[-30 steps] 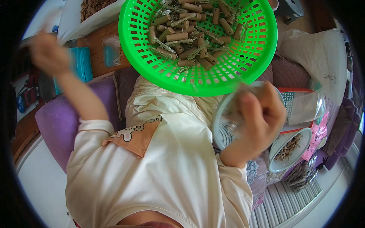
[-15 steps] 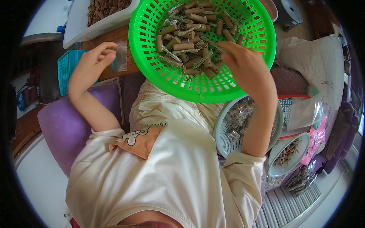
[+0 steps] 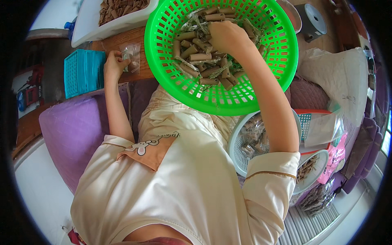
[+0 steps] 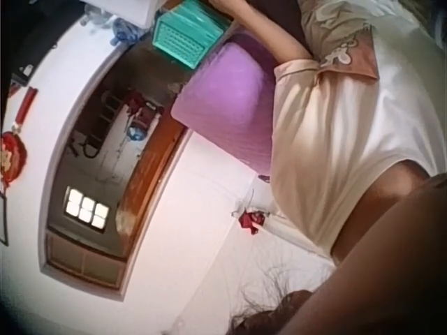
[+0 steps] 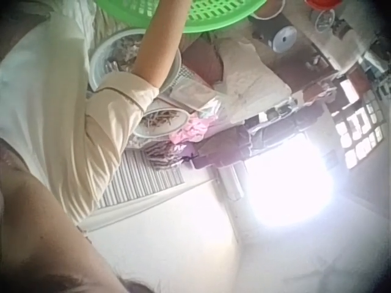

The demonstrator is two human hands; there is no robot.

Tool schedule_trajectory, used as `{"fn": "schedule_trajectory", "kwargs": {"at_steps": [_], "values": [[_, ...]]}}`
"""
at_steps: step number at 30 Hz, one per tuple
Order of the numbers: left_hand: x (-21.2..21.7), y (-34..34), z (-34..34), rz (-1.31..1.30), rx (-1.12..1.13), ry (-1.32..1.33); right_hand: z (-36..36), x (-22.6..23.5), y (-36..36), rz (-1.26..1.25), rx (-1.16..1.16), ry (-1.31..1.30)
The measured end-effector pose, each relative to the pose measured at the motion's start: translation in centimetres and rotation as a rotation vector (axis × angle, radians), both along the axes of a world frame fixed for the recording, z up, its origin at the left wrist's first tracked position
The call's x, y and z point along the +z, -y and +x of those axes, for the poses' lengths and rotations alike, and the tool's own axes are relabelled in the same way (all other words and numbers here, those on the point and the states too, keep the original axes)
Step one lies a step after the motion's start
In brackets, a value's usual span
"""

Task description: The person transfers cylindrical items by hand from a green basket into small plastic bags.

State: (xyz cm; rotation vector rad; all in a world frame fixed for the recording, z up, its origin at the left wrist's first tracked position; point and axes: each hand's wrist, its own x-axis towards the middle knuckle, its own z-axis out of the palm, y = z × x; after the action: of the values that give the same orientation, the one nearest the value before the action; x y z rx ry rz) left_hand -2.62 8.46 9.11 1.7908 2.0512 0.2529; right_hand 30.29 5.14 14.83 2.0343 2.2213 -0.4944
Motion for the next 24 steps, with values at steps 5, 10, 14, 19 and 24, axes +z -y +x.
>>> {"fn": "schedule_trajectory", "kwargs": {"at_steps": [5, 10, 14, 19, 24], "values": [[-0.4, 0.2, -0.2, 0.102, -0.016, 0.038, 1.4, -0.1, 1.4, -0.022, 0.003, -0.144], [0.5, 0.4, -0.2, 0.113, -0.004, 0.117, 3.0, 3.2, 3.1, 0.204, -0.175, -0.340], [0.8, 0.5, -0.3, 0.235, -0.028, 0.107, 4.6, 4.5, 3.6, 0.429, -0.316, -0.382], [0.6, 0.4, -0.2, 0.354, -0.099, -0.002, 4.0, 2.8, 3.0, 0.274, -0.215, -0.340], [2.0, 1.2, 0.7, 0.288, -0.081, 0.187, 2.2, 0.2, -0.2, 0.272, -0.114, -0.211]]}}
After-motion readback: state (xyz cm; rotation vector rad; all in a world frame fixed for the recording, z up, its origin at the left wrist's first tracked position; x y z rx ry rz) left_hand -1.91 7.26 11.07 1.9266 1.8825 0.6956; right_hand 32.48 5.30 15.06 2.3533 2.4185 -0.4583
